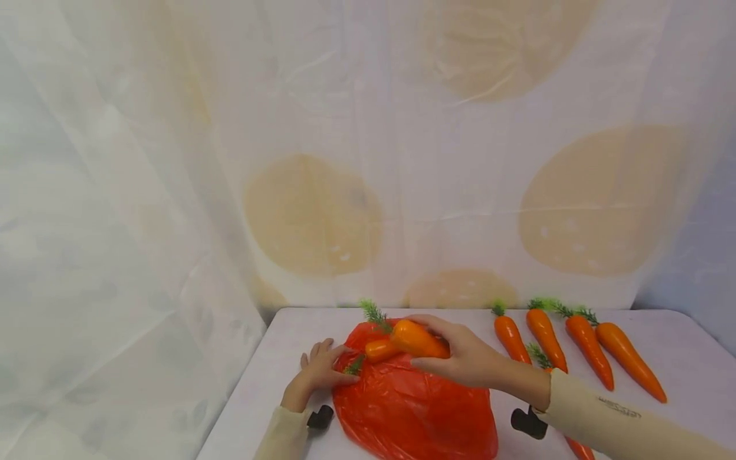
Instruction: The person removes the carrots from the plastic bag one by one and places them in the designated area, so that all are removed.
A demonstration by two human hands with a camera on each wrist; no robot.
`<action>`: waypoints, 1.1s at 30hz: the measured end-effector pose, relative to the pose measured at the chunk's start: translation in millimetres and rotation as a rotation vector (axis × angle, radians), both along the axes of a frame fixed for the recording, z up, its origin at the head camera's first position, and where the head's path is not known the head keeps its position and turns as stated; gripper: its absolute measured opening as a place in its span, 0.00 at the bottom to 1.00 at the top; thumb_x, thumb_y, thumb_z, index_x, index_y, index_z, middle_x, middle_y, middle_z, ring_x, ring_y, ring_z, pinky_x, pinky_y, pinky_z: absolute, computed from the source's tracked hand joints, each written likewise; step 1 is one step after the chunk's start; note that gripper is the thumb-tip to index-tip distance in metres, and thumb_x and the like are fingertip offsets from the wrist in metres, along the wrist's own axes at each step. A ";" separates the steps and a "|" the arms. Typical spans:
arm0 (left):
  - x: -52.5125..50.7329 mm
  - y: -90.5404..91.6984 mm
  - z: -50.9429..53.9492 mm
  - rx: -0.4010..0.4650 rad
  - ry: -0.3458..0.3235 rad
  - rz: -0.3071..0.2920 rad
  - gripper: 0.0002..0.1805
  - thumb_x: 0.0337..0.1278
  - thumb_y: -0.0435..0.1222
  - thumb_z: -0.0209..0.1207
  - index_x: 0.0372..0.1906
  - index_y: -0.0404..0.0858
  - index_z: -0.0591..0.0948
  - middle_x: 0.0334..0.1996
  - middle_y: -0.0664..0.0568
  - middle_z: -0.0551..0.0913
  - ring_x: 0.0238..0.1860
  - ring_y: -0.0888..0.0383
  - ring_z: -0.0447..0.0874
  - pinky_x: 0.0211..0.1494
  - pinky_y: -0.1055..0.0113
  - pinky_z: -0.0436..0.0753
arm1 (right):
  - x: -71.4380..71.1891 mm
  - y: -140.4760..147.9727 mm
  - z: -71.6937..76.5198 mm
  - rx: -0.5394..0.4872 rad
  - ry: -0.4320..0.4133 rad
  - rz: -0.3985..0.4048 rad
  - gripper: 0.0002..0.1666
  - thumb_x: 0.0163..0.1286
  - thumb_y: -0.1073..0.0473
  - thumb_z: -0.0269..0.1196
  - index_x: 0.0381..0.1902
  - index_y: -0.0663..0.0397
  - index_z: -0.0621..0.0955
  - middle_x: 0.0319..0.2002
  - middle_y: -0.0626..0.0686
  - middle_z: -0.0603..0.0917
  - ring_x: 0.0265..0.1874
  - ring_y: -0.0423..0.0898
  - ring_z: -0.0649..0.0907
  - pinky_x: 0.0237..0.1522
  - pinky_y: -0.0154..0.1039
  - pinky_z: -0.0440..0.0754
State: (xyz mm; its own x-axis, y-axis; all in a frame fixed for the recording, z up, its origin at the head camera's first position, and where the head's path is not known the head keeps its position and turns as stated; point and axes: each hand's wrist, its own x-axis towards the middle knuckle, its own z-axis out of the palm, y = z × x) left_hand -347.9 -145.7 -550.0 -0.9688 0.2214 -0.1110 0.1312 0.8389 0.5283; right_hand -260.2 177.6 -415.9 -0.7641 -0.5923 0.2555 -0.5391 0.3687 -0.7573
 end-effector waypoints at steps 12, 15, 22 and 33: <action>3.6 -3.3 6.2 0.010 0.003 -0.002 0.32 0.42 0.54 0.73 0.57 0.55 0.79 0.72 0.39 0.61 0.71 0.36 0.52 0.69 0.23 0.41 | 12.5 52.9 -3.8 0.030 -0.062 -0.150 0.37 0.69 0.53 0.65 0.72 0.48 0.65 0.47 0.58 0.81 0.30 0.43 0.81 0.29 0.38 0.85; 3.8 -4.7 6.1 0.008 0.008 -0.005 0.32 0.42 0.55 0.73 0.57 0.55 0.79 0.72 0.39 0.61 0.71 0.36 0.52 0.68 0.23 0.42 | 15.7 66.9 -6.2 0.047 -0.085 -0.220 0.38 0.68 0.53 0.66 0.72 0.48 0.64 0.44 0.58 0.79 0.24 0.44 0.79 0.22 0.38 0.82; 4.2 -8.6 2.8 -0.001 0.014 0.008 0.32 0.42 0.55 0.73 0.57 0.56 0.79 0.72 0.38 0.60 0.71 0.35 0.51 0.68 0.22 0.41 | 19.9 99.4 -12.5 0.135 -0.019 -0.418 0.41 0.65 0.49 0.68 0.72 0.52 0.65 0.46 0.58 0.81 0.28 0.39 0.78 0.25 0.37 0.83; 5.5 -0.6 4.3 0.006 0.010 -0.004 0.32 0.43 0.54 0.73 0.57 0.55 0.79 0.73 0.38 0.60 0.72 0.35 0.50 0.68 0.23 0.40 | 37.0 164.0 -29.1 0.206 -0.034 -0.598 0.43 0.70 0.52 0.65 0.73 0.63 0.59 0.31 0.54 0.77 0.19 0.43 0.75 0.18 0.36 0.78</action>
State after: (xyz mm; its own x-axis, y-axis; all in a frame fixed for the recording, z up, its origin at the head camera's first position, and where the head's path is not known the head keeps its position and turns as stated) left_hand -342.3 -146.4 -545.7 -0.9690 0.2259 -0.1000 0.1398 0.8351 0.5320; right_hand -223.2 341.6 -445.0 -0.9839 -0.0946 0.1518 -0.1716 0.7388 -0.6517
